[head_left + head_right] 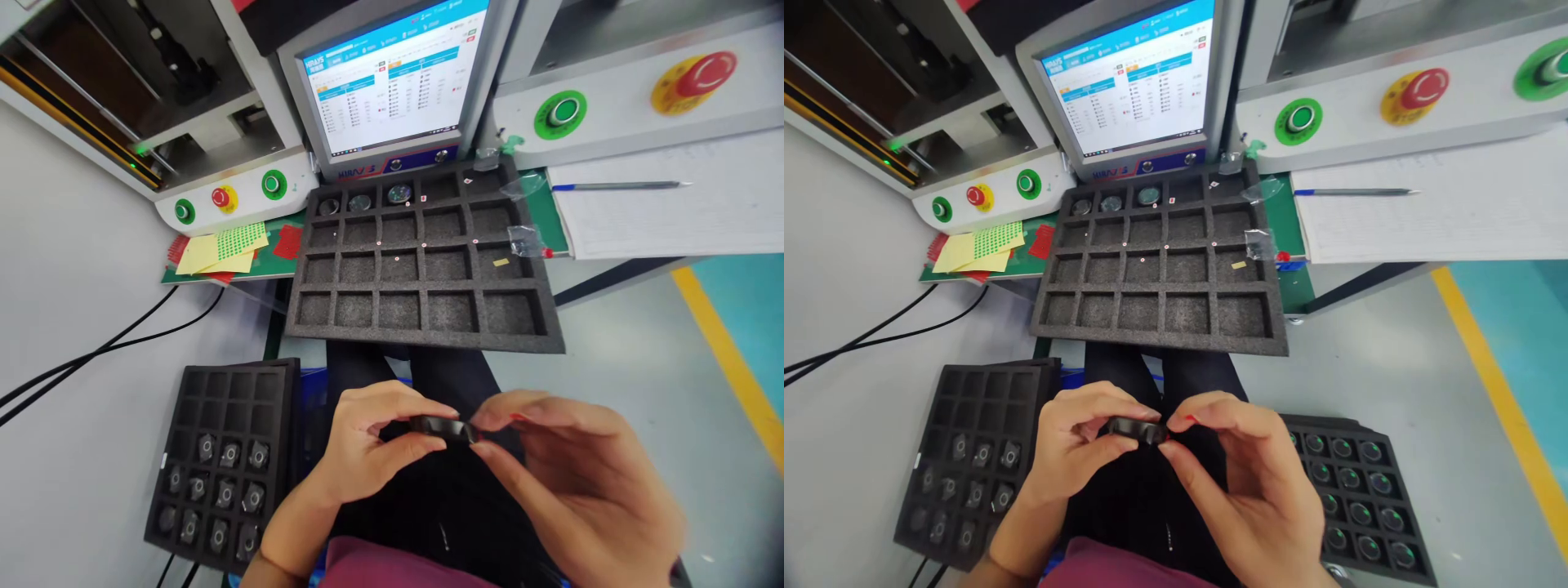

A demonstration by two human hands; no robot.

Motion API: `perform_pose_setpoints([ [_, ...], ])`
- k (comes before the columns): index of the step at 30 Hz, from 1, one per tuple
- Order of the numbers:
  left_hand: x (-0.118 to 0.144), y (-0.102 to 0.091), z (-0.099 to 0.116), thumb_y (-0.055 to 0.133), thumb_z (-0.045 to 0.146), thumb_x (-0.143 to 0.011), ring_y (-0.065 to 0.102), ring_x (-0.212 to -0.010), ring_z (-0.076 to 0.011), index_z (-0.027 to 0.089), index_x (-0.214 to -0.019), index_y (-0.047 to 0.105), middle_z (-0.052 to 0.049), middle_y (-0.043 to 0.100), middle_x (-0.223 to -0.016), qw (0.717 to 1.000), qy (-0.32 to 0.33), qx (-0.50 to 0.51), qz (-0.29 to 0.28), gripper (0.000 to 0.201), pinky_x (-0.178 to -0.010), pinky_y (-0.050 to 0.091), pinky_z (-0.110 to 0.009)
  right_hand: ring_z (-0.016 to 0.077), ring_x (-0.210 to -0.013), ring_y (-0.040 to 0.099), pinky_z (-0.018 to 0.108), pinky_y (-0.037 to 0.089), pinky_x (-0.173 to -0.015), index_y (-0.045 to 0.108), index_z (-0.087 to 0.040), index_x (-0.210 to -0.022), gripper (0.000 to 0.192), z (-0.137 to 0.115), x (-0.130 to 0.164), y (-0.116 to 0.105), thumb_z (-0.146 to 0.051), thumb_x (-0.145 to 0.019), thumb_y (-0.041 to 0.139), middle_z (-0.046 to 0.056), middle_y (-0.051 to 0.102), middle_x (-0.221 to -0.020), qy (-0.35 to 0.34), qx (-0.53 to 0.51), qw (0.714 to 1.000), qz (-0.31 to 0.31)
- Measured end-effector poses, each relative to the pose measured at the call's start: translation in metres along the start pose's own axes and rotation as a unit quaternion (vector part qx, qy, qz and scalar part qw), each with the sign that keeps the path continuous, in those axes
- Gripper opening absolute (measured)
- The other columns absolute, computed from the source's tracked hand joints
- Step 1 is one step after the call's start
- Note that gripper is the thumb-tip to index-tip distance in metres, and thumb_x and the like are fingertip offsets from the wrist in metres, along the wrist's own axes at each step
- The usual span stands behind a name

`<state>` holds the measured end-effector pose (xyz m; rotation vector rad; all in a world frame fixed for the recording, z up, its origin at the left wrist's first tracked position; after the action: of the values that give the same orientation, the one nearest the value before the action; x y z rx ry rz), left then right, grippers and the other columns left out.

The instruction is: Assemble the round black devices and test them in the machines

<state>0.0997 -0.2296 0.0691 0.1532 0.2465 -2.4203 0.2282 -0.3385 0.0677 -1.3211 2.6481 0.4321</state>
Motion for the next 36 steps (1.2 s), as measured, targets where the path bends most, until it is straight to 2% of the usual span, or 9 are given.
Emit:
perform_pose_setpoints([
  [4, 0.000, 0.000, -0.001, 0.073, 0.029, -0.087, 0.070, -0.071, -0.0167, 0.019, -0.100, 0.078, -0.008, 0.077, -0.081, 1.000, 0.002, 0.000, 0.010, 0.018, -0.063, 0.054, -0.025, 0.0116, -0.078, 0.069, 0.018, 0.059, -0.074, 0.064, -0.022, -0.106, 0.041, 0.003, 0.002, 0.000, 0.006, -0.076, 0.069, -0.001, 0.069, -0.083, -0.027, 0.036, 0.999, 0.017],
  [11, -0.003, 0.006, -0.005, 0.074, 0.026, -0.085, 0.070, -0.072, -0.0159, 0.019, -0.098, 0.079, -0.008, 0.076, -0.082, 0.998, -0.046, 0.002, 0.034, 0.016, -0.063, 0.055, -0.021, 0.0151, -0.079, 0.069, 0.025, 0.060, -0.073, 0.062, -0.024, -0.106, 0.038, -0.002, -0.004, -0.003, 0.004, -0.080, 0.064, 0.000, 0.069, -0.084, -0.060, 0.097, 0.992, -0.045],
  [15, -0.006, -0.011, -0.016, 0.073, 0.021, -0.084, 0.070, -0.072, -0.0121, 0.020, -0.094, 0.079, -0.003, 0.076, -0.085, 0.975, -0.100, 0.011, 0.198, 0.012, -0.066, 0.056, -0.016, 0.0144, -0.074, 0.070, 0.023, 0.060, -0.068, 0.063, -0.025, -0.100, 0.027, -0.008, -0.008, -0.008, -0.004, -0.082, 0.065, -0.002, 0.069, -0.080, -0.084, 0.152, 0.984, -0.045],
  [18, -0.004, -0.026, -0.032, 0.075, 0.027, -0.083, 0.073, -0.081, -0.0130, 0.019, -0.097, 0.075, -0.001, 0.077, -0.088, 0.936, -0.142, 0.088, 0.309, 0.016, -0.078, 0.058, -0.018, 0.0138, -0.074, 0.070, 0.025, 0.060, -0.074, 0.062, -0.024, -0.098, 0.023, 0.005, -0.036, -0.045, -0.012, -0.081, 0.070, -0.002, 0.069, -0.079, -0.087, 0.183, 0.975, 0.089],
  [21, -0.007, -0.023, -0.043, 0.077, 0.032, -0.082, 0.073, -0.086, -0.0140, 0.016, -0.097, 0.071, -0.003, 0.078, -0.089, 0.931, -0.187, 0.146, 0.276, 0.023, -0.083, 0.057, -0.019, 0.0184, -0.074, 0.070, 0.036, 0.059, -0.075, 0.056, -0.023, -0.097, 0.038, 0.039, -0.091, -0.088, -0.031, -0.069, 0.080, -0.002, 0.065, -0.077, -0.052, 0.204, 0.957, 0.200],
  [24, -0.009, -0.013, -0.044, 0.073, 0.036, -0.085, 0.074, -0.082, -0.0145, 0.016, -0.095, 0.064, -0.007, 0.079, -0.091, 0.938, -0.214, 0.187, 0.197, 0.024, -0.078, 0.057, -0.020, 0.0221, -0.074, 0.070, 0.038, 0.058, -0.067, 0.052, -0.022, -0.095, 0.050, 0.080, -0.151, -0.111, -0.039, -0.058, 0.081, 0.000, 0.064, -0.079, 0.026, 0.222, 0.953, 0.203],
  [28, -0.009, -0.009, -0.045, 0.068, 0.037, -0.088, 0.065, -0.059, -0.0091, 0.017, -0.091, 0.054, -0.010, 0.079, -0.091, 0.938, -0.238, 0.207, 0.147, 0.025, -0.057, 0.050, -0.017, 0.0200, -0.062, 0.066, 0.033, 0.053, -0.055, 0.054, -0.021, -0.092, 0.053, 0.106, -0.194, -0.113, -0.028, -0.048, 0.083, 0.000, 0.064, -0.080, 0.101, 0.249, 0.947, 0.173],
  [33, -0.013, -0.014, -0.048, 0.070, 0.041, -0.086, 0.053, -0.052, -0.0056, 0.014, -0.104, 0.057, -0.012, 0.079, -0.092, 0.930, -0.249, 0.206, 0.174, 0.035, -0.049, 0.042, -0.014, 0.0171, -0.056, 0.061, 0.037, 0.054, -0.060, 0.058, -0.022, -0.088, 0.044, 0.084, -0.192, -0.102, -0.021, -0.049, 0.079, 0.001, 0.064, -0.083, 0.100, 0.262, 0.941, 0.191],
  [36, -0.017, -0.009, -0.047, 0.073, 0.042, -0.083, 0.064, -0.060, -0.0098, 0.017, -0.100, 0.053, -0.012, 0.078, -0.098, 0.920, -0.235, 0.254, 0.184, 0.037, -0.056, 0.050, -0.019, 0.0181, -0.063, 0.064, 0.041, 0.056, -0.068, 0.057, -0.025, -0.089, 0.047, 0.052, -0.166, -0.086, -0.032, -0.051, 0.082, 0.002, 0.065, -0.093, 0.064, 0.225, 0.949, 0.213],
])
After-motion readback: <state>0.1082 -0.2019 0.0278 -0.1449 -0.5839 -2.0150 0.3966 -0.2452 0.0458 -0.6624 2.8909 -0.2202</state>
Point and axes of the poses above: each hand's wrist, its own x-axis away from the middle knuckle, its own y-axis out of the palm, z = x × y, the point moved 5 cm from there along -x, towards the middle knuckle
